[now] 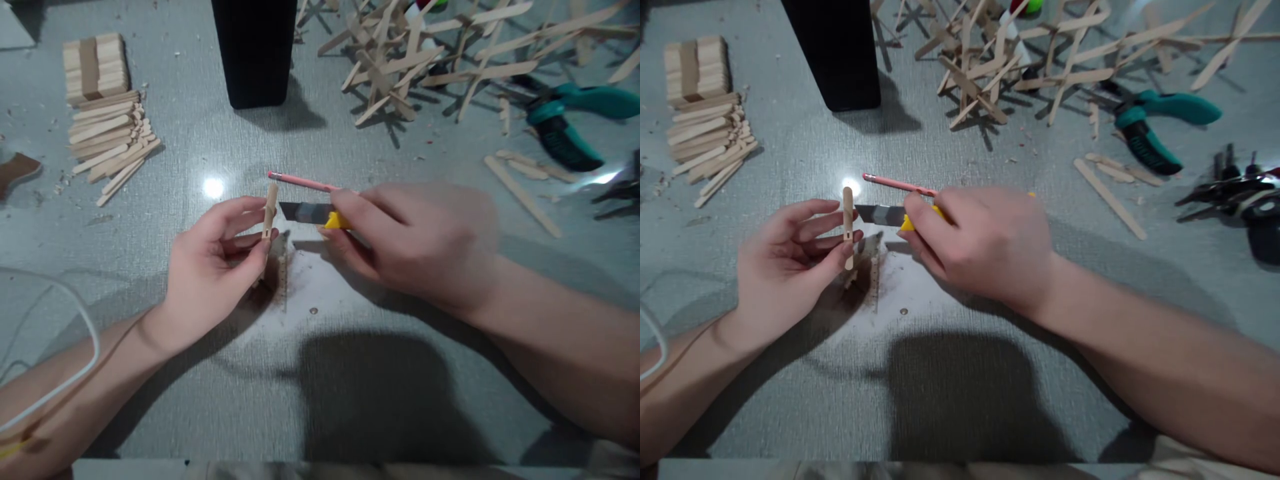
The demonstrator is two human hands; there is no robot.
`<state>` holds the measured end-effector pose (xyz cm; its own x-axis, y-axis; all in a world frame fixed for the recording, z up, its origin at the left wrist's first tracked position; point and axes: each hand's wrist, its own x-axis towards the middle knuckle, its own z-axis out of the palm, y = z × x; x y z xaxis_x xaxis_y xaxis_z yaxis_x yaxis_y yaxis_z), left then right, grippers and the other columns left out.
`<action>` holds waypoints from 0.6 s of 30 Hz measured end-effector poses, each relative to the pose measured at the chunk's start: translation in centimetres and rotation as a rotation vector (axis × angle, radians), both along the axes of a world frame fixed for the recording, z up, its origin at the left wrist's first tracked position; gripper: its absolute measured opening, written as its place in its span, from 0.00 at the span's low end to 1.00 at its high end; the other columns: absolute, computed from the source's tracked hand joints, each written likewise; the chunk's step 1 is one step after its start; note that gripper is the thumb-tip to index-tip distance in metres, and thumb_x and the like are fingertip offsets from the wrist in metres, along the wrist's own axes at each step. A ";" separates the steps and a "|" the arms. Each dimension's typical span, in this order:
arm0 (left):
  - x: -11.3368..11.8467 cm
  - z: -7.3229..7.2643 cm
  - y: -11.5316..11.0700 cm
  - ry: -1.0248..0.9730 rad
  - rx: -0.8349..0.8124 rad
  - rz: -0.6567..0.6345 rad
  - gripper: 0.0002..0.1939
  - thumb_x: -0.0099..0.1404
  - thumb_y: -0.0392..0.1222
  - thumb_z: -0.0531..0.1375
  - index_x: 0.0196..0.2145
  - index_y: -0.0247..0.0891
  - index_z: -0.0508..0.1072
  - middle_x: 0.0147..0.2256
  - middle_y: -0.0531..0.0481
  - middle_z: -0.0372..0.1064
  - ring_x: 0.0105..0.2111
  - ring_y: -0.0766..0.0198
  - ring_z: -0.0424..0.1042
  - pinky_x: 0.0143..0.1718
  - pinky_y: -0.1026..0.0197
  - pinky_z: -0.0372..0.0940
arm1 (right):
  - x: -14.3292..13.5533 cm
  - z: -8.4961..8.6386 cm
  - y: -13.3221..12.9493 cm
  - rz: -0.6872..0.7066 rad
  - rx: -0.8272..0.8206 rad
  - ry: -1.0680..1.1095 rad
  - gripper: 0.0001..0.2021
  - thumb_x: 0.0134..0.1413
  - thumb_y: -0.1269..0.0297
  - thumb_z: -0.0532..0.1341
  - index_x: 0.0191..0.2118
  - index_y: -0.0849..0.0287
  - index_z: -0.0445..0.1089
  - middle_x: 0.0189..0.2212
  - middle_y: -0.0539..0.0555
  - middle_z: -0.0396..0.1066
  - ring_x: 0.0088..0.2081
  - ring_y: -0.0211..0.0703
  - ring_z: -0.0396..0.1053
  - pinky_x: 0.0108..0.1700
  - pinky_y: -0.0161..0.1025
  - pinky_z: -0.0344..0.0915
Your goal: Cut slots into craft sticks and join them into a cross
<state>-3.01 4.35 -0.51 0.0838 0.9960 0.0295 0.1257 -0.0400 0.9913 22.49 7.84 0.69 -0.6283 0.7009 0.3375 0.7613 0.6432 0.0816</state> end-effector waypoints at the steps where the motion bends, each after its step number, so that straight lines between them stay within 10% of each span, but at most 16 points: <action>1: 0.0 0.0 0.1 0.000 -0.010 0.005 0.21 0.68 0.36 0.72 0.57 0.47 0.79 0.51 0.47 0.83 0.48 0.53 0.85 0.54 0.51 0.82 | 0.0 0.0 0.0 0.005 -0.017 -0.010 0.20 0.76 0.54 0.53 0.52 0.57 0.80 0.28 0.57 0.77 0.26 0.48 0.66 0.29 0.45 0.46; 18: -0.5 -0.6 0.0 0.096 0.168 -0.079 0.23 0.72 0.34 0.69 0.61 0.49 0.76 0.56 0.51 0.81 0.57 0.54 0.81 0.59 0.51 0.82 | -0.3 -0.5 -0.5 0.129 -0.047 0.058 0.20 0.76 0.57 0.53 0.50 0.64 0.80 0.27 0.55 0.74 0.25 0.45 0.63 0.29 0.44 0.48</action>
